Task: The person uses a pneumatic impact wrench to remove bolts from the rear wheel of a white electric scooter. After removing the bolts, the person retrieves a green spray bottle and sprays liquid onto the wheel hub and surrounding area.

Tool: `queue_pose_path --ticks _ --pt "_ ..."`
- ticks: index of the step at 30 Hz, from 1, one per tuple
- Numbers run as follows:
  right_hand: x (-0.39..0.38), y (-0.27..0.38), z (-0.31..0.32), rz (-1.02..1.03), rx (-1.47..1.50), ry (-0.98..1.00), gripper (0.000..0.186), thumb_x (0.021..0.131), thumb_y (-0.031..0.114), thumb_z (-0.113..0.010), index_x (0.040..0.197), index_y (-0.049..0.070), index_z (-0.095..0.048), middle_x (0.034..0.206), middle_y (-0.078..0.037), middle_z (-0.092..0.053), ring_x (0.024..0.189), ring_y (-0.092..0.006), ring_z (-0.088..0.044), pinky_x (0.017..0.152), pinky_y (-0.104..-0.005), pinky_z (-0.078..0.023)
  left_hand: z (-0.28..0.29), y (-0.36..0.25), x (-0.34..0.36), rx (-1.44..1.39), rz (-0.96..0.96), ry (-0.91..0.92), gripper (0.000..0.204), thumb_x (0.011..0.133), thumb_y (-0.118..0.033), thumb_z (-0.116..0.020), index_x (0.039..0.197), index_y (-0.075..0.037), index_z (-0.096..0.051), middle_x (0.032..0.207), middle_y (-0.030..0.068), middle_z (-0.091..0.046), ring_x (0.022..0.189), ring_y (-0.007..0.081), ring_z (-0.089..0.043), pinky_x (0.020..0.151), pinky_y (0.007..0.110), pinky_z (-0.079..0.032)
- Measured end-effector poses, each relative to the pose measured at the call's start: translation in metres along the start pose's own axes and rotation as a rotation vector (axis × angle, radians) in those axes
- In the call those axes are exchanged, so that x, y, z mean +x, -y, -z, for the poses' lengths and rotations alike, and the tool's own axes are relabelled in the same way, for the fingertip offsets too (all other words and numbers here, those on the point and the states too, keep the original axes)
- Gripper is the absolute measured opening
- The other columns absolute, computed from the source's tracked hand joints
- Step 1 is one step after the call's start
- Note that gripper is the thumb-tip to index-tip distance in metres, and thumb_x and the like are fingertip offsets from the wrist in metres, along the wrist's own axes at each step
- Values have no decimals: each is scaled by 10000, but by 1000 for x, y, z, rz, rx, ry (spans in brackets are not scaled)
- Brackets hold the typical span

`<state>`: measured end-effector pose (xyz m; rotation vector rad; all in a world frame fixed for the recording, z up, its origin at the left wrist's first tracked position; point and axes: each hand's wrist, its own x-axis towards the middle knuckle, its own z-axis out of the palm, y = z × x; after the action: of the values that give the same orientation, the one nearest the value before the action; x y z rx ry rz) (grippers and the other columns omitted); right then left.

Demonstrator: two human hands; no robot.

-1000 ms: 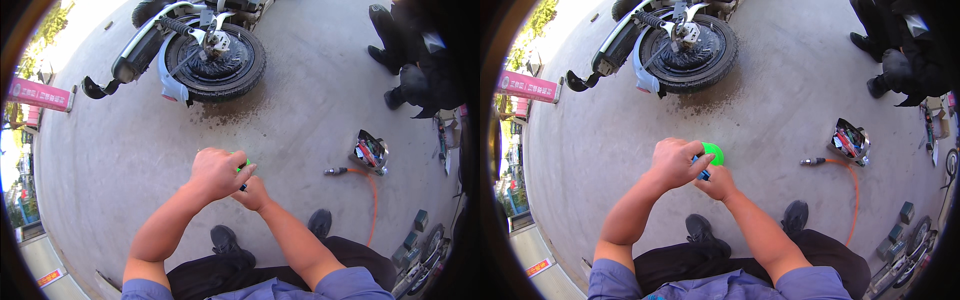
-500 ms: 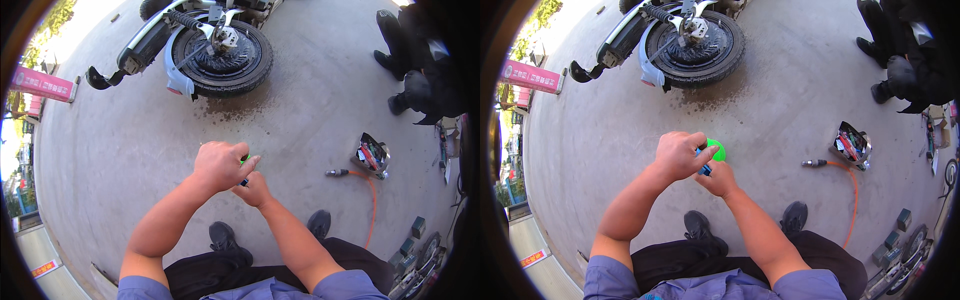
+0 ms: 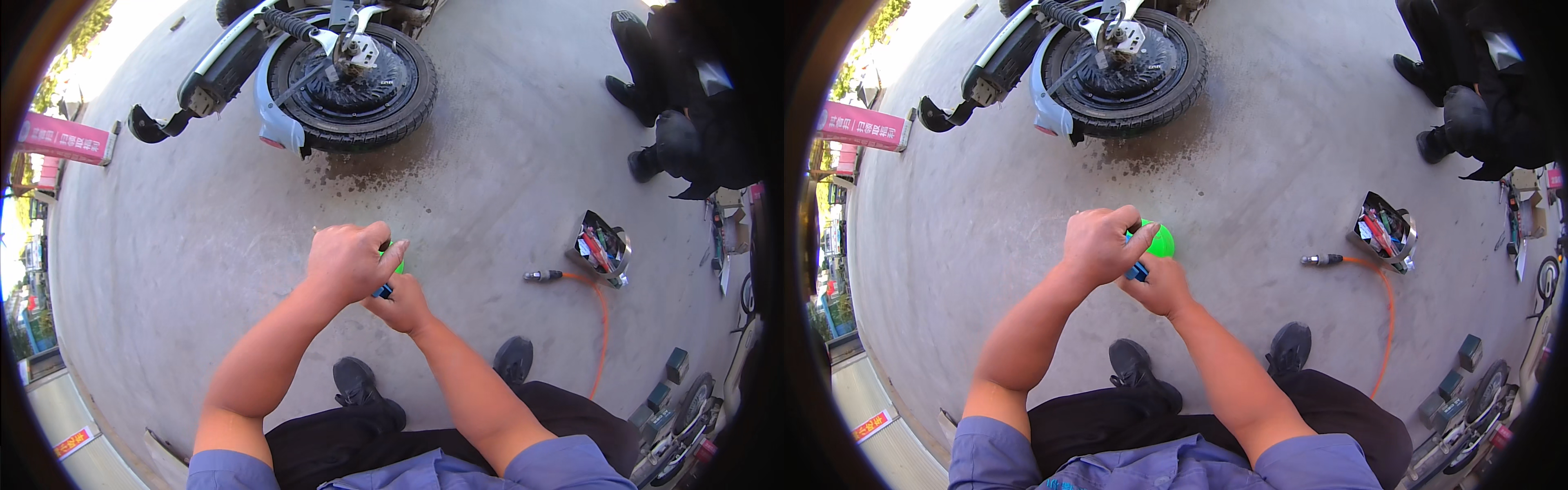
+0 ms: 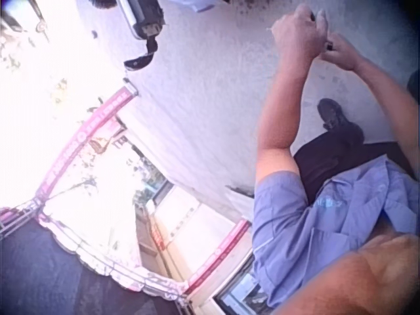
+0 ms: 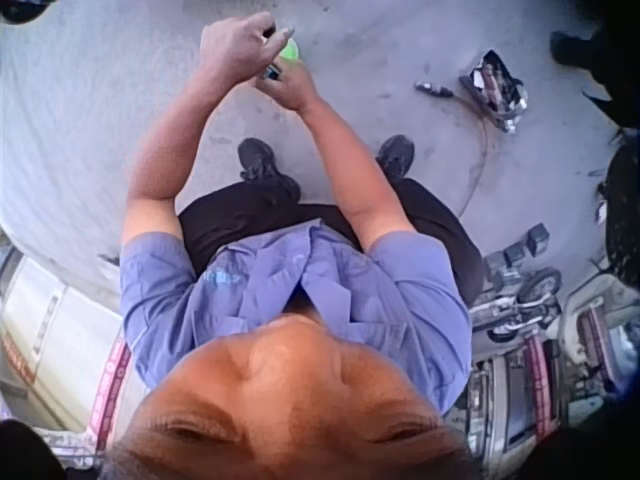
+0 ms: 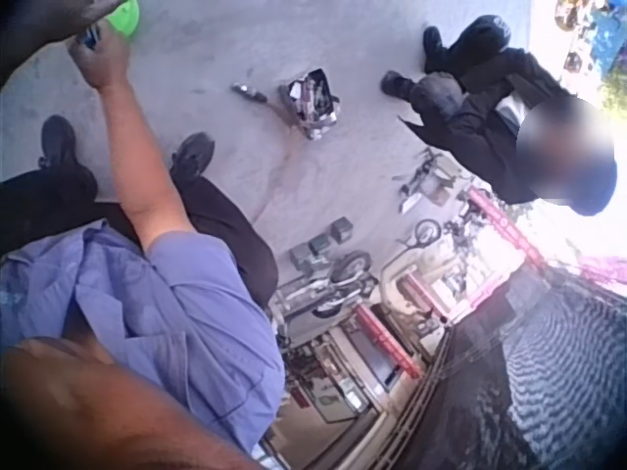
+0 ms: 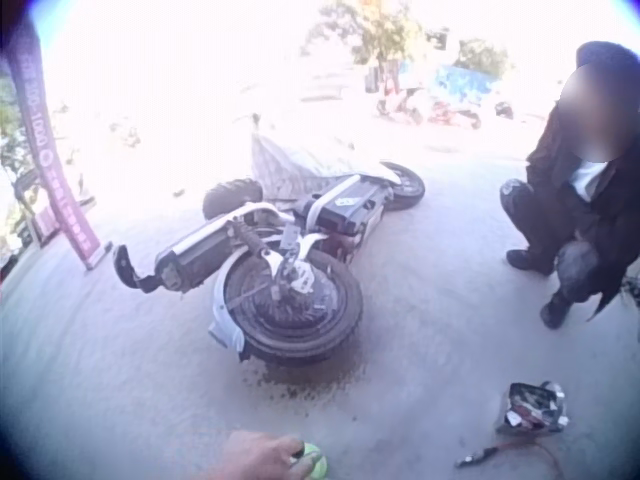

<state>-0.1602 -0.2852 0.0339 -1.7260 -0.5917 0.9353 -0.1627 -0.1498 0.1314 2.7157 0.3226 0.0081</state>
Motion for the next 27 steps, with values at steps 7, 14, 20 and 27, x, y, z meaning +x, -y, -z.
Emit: queue_pose_path --ticks 7,14,20,27 --pt "1 -17 4 25 35 -8 339 779 402 -703 907 94 -644 803 -123 -678 752 -340 -643 656 -428 -489 33 -19 4 -43 -101 -42 349 817 -330 -710 614 -79 -575 498 97 -515 458 297 -523 439 390 -389" --pt "-1 -36 -7 76 132 -105 356 735 371 -724 944 95 -638 792 -124 -677 756 -347 -644 649 -439 -485 52 -28 1 -121 -186 -35 335 787 -311 -747 631 -68 -576 504 85 -484 440 261 -494 435 365 -379" --pt "-1 -15 4 65 22 -44 345 755 371 -718 927 84 -632 760 -115 -675 723 -351 -646 629 -449 -479 -15 -1 6 -73 -96 -59 269 758 -319 -757 733 -83 -631 584 76 -573 578 279 -589 535 392 -459" --pt "1 -19 5 8 241 -181 470 780 481 -763 907 54 -612 672 -65 -618 555 -218 -574 517 -325 -442 5 15 -6 -223 -111 -328 170 765 -148 -741 874 -46 -659 820 100 -634 806 263 -605 702 351 -483"
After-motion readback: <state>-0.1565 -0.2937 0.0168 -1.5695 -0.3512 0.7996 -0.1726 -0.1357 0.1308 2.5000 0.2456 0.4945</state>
